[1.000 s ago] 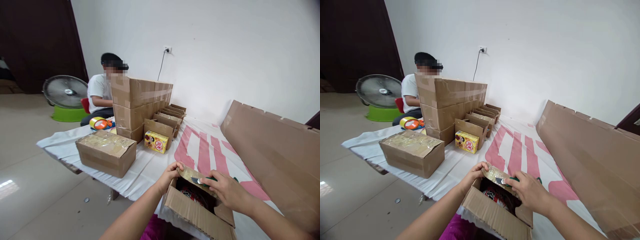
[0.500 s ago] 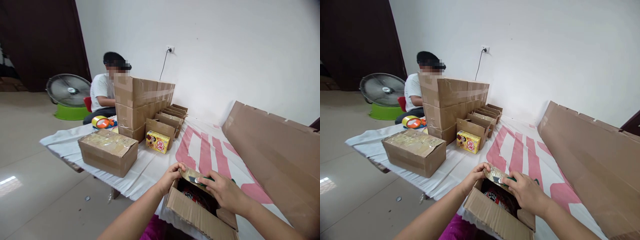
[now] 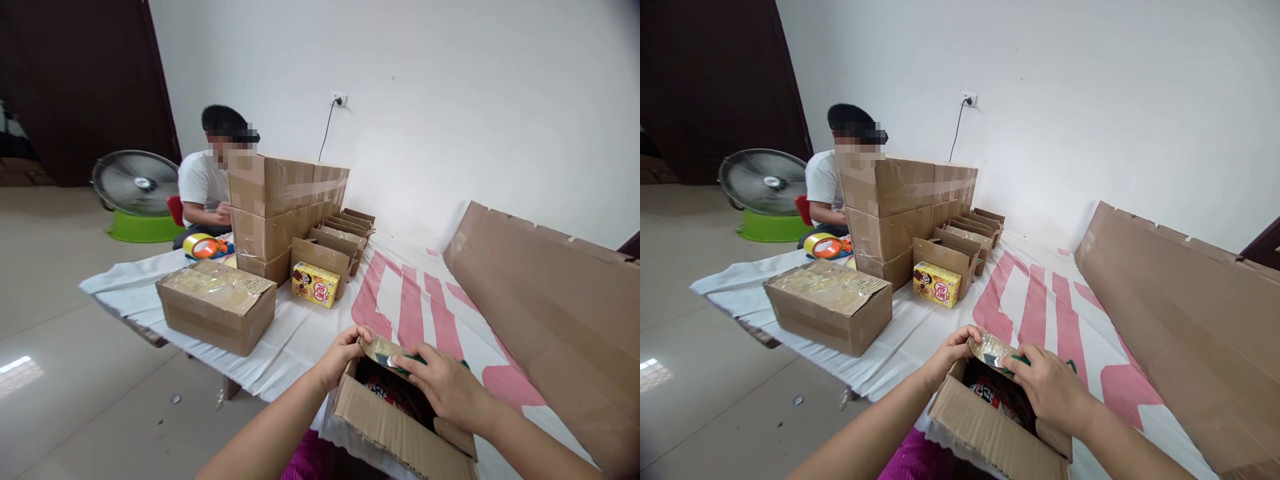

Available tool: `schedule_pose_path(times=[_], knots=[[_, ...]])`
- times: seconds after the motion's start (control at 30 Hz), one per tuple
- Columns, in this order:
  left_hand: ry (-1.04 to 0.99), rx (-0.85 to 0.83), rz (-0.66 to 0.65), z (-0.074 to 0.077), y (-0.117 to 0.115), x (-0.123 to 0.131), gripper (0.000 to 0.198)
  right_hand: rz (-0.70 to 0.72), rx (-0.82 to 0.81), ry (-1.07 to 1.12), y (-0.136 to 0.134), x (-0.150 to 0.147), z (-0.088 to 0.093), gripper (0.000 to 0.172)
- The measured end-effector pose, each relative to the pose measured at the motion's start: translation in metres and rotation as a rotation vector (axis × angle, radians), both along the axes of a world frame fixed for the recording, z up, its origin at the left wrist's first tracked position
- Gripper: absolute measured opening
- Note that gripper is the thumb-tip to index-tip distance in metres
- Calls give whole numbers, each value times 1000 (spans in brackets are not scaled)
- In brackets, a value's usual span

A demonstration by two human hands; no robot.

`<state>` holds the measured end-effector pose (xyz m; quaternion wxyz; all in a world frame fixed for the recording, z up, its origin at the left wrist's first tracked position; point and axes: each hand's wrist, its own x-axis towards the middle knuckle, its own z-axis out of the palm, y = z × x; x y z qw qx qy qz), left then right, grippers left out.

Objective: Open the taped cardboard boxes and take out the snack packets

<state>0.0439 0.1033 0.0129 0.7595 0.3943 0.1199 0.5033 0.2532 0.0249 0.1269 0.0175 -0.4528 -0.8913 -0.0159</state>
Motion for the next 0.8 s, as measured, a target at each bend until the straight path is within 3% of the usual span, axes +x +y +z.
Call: schedule_pose_path(times=[0.3, 0.53, 0.8], knots=[[14, -15, 18, -2, 0, 2, 23, -18, -129, -26, -5, 9, 33, 37], [46, -3, 48, -6, 1, 2, 23, -77, -99, 2, -6, 2, 12, 41], [27, 20, 51, -6, 2, 2, 26, -52, -93, -2, -10, 2, 18, 41]])
